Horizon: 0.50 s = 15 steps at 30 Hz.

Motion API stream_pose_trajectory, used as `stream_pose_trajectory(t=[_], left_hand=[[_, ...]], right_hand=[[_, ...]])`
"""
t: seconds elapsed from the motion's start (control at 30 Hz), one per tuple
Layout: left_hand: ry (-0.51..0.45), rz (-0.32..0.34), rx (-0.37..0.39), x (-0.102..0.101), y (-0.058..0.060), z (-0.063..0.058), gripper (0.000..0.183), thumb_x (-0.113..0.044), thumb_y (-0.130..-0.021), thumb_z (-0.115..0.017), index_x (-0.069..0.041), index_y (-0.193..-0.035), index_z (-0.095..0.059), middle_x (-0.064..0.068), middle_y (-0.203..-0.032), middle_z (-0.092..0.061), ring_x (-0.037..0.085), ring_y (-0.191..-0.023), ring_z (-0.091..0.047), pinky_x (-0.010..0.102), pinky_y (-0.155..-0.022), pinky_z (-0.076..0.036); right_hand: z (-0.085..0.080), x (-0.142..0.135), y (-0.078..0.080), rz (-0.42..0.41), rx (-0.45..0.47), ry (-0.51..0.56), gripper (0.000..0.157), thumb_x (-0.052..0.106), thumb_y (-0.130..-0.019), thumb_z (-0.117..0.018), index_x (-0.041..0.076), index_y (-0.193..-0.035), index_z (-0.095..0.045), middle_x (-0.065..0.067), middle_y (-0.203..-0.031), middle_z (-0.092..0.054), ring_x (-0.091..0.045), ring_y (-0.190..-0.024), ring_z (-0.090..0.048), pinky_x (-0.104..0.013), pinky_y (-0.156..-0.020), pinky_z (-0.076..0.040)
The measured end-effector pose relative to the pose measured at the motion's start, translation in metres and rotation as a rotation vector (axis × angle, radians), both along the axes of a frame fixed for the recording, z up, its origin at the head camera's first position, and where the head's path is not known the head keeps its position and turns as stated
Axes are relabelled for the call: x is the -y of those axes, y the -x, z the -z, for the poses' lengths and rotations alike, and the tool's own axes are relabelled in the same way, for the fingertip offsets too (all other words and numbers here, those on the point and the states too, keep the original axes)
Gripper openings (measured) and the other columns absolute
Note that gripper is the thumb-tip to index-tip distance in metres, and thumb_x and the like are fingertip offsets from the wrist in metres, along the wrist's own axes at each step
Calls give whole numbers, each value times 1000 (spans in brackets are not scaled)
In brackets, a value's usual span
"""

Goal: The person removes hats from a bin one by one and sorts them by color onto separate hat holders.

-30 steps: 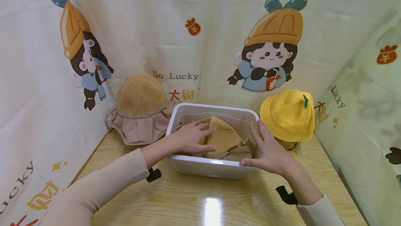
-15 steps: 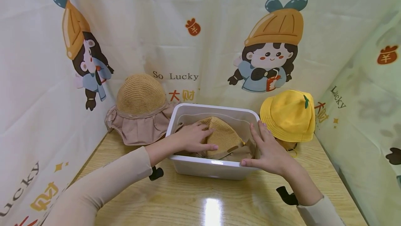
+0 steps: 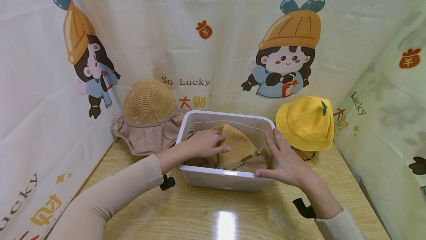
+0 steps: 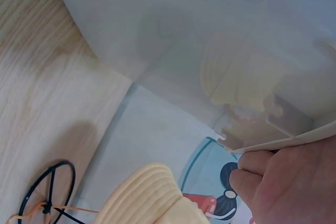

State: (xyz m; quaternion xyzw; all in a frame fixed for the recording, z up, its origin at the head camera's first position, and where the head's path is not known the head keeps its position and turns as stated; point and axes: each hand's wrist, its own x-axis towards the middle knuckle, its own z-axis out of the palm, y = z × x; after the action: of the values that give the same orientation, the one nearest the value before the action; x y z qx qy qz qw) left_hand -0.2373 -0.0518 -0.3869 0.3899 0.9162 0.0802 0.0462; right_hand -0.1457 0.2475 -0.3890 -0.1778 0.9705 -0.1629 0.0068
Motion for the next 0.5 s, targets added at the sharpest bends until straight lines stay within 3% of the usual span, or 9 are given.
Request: stream_pose_trajectory(t=[0.07, 0.13, 0.3, 0.5], left_hand=[[-70, 3, -43, 0, 1, 0, 41, -50, -99, -55, -14, -108, -71, 3, -91, -68, 19, -83, -64, 39, -64, -53], [-139, -13, -88, 0, 3, 1, 29, -43, -98, -61, -16, -96, -72, -1, -78, -66, 15, -72, -60, 37, -60, -51], [-299, -106, -149, 0, 4, 0, 13, -32, -91, -73, -21, -93, -79, -9, -85, -74, 9, -76, -67, 35, -68, -54], [-367, -148, -196, 1, 4, -3, 10, -31, -87, -78, -23, -82, -77, -12, -78, -72, 5, -69, -64, 31, -66, -54]], right_hand=[[0, 0, 0, 1, 1, 3, 127, 74, -71, -72, 14, -162, -6, -21, -166, 6, -47, -151, 0, -71, -112, -20], [0, 0, 0, 1, 3, 4, 127, 74, -71, -72, 14, -162, -5, -21, -166, 7, -46, -151, 2, -71, -112, -19], [0, 0, -1, 1, 11, 15, 128, 73, -71, -73, 15, -161, -2, -20, -166, 9, -44, -152, 5, -71, -113, -18], [0, 1, -1, 9, 12, 25, 130, 74, -71, -73, 13, -161, -3, -20, -166, 8, -43, -152, 4, -69, -114, -19]])
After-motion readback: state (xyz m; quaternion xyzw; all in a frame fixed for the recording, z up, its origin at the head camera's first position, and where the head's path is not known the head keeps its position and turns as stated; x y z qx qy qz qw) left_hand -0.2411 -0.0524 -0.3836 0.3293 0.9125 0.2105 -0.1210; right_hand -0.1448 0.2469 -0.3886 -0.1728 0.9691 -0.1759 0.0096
